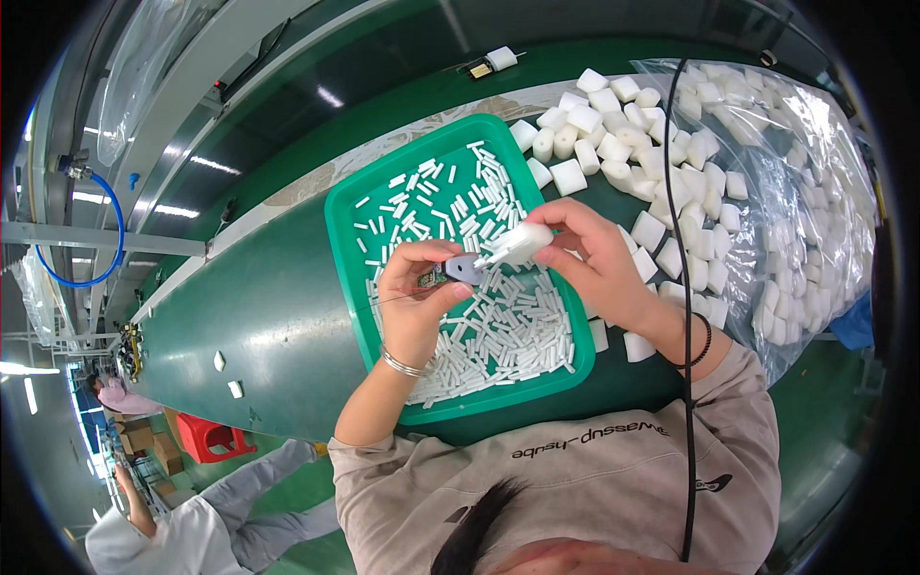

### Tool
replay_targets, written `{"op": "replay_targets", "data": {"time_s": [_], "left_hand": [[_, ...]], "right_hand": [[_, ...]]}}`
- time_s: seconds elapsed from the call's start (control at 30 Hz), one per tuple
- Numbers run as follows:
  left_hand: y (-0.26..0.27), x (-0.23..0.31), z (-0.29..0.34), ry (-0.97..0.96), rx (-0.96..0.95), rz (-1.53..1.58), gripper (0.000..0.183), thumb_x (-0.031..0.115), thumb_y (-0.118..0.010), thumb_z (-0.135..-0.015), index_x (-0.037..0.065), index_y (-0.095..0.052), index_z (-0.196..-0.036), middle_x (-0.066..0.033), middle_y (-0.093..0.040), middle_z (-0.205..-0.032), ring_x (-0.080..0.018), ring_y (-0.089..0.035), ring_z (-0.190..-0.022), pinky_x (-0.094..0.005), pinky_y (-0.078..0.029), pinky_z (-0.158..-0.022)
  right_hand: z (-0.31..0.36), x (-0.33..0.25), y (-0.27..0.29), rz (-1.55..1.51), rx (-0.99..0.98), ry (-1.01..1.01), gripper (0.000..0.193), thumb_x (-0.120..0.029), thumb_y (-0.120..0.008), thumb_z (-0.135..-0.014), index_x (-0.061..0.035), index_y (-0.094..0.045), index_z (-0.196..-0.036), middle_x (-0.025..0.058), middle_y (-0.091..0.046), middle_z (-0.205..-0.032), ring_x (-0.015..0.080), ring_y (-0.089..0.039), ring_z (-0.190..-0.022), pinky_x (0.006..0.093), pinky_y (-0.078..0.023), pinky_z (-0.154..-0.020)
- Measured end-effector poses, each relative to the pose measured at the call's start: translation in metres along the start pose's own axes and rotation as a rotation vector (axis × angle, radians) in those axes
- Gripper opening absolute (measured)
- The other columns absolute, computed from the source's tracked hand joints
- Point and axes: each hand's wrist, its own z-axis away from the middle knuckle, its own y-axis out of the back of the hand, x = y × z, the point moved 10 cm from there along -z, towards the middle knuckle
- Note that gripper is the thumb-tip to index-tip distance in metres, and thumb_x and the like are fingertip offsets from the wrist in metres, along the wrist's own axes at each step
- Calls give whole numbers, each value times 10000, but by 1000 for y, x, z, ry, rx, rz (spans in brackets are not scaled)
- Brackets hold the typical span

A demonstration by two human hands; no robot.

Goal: The person picks up a circuit board from a tray, slides a white foam cylinder from a large bag onto it by hand, and places the completed part on a conveyor belt.

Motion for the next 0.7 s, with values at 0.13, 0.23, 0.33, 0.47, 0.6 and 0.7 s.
{"op": "replay_targets", "data": {"time_s": [0.13, 0.23, 0.33, 0.47, 0.6, 0.7], "left_hand": [[-3, 8, 2, -96, -26, 8, 388, -87, -713, -582, 46, -520, -890, -93, -578, -920, -205, -583, -903, -279, -481, -790], [-16, 13, 4, -155, -133, -142, 385, -74, -724, -583, 37, -518, -889, -95, -586, -920, -215, -587, -911, -283, -477, -791], [-17, 15, 6, -90, -126, -178, 390, -55, -737, -587, 30, -519, -900, -93, -592, -927, -196, -584, -911, -280, -472, -790], [-10, 2, 4, 38, -92, -213, 431, -61, -740, -580, 28, -509, -933, -74, -585, -929, -148, -570, -901, -268, -462, -806], [-21, -4, 5, 58, -170, -159, 480, -65, -744, -573, 27, -496, -973, -45, -571, -933, -120, -555, -876, -255, -454, -809], [-21, 2, 7, 11, -145, -208, 465, -56, -746, -576, 31, -504, -964, -44, -574, -928, -123, -559, -879, -255, -456, -804]], "right_hand": [[7, 2, -5, 26, 7, 29, 231, 56, -542, -761, 16, -520, -988, 103, -545, -947, 178, -576, -854, 271, -485, -721], [13, -4, -10, 129, -3, 78, 228, 59, -544, -759, 17, -523, -982, 108, -557, -915, 185, -591, -814, 269, -487, -710], [15, -12, -12, 151, 9, 88, 245, 59, -542, -761, 1, -525, -998, 118, -566, -913, 189, -596, -794, 274, -490, -695], [13, -29, -13, 148, 32, 194, 311, 36, -593, -731, -32, -525, -1027, 110, -577, -935, 227, -590, -777, 289, -488, -695], [23, -40, -22, 376, -30, 496, 343, -7, -651, -692, -46, -535, -1013, 84, -588, -931, 253, -583, -755, 281, -482, -691], [23, -35, -18, 327, 11, 451, 304, -34, -668, -691, -49, -552, -973, 90, -589, -922, 239, -586, -737, 274, -483, -665]]}}
